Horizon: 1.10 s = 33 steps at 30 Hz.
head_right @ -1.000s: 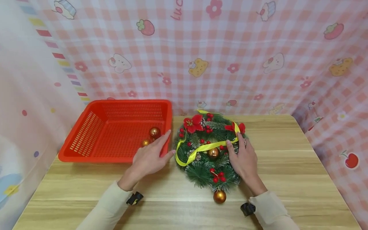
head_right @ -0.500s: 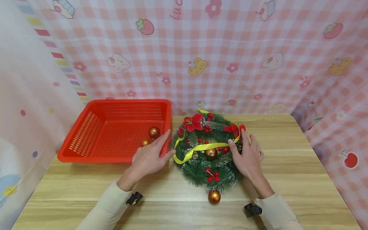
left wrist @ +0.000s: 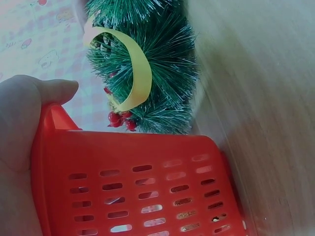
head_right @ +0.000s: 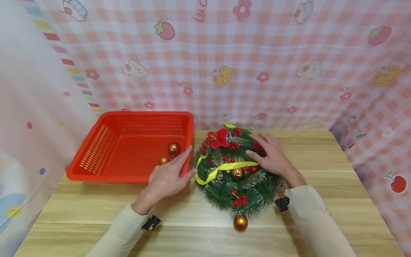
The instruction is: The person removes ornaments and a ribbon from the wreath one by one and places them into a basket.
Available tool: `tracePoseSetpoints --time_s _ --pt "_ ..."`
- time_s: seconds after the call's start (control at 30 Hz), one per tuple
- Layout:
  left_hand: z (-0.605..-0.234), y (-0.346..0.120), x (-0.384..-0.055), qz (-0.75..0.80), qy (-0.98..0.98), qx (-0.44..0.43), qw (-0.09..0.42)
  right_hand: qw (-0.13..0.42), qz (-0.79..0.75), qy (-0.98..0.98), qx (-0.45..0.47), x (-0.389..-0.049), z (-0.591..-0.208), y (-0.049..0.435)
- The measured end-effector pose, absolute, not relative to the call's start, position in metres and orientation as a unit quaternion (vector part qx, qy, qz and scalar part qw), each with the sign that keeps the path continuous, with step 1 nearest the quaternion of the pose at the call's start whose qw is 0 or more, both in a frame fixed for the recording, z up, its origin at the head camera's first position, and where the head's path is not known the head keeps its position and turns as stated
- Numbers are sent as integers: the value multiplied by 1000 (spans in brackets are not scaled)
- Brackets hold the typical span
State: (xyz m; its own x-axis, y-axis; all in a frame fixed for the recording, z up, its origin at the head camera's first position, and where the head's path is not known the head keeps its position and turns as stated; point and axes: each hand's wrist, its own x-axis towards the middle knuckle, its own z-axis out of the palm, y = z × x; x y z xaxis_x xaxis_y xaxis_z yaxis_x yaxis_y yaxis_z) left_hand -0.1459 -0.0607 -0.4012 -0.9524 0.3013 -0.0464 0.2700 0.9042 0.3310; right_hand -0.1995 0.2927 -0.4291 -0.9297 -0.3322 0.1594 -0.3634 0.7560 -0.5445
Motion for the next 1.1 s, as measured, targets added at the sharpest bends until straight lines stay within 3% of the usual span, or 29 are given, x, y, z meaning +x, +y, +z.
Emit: tracePoseSetpoints --time_s 0.37,0.7,1.1 --pt "-403 -60 -146 160 975 150 43 -46 217 -961 163 -208 -436 286" --pt "-404 -60 -146 160 975 152 32 -72 206 -969 115 -202 -433 283" --pt "-404 -61 -146 156 976 151 35 -41 233 -971 -6 -181 -434 273"
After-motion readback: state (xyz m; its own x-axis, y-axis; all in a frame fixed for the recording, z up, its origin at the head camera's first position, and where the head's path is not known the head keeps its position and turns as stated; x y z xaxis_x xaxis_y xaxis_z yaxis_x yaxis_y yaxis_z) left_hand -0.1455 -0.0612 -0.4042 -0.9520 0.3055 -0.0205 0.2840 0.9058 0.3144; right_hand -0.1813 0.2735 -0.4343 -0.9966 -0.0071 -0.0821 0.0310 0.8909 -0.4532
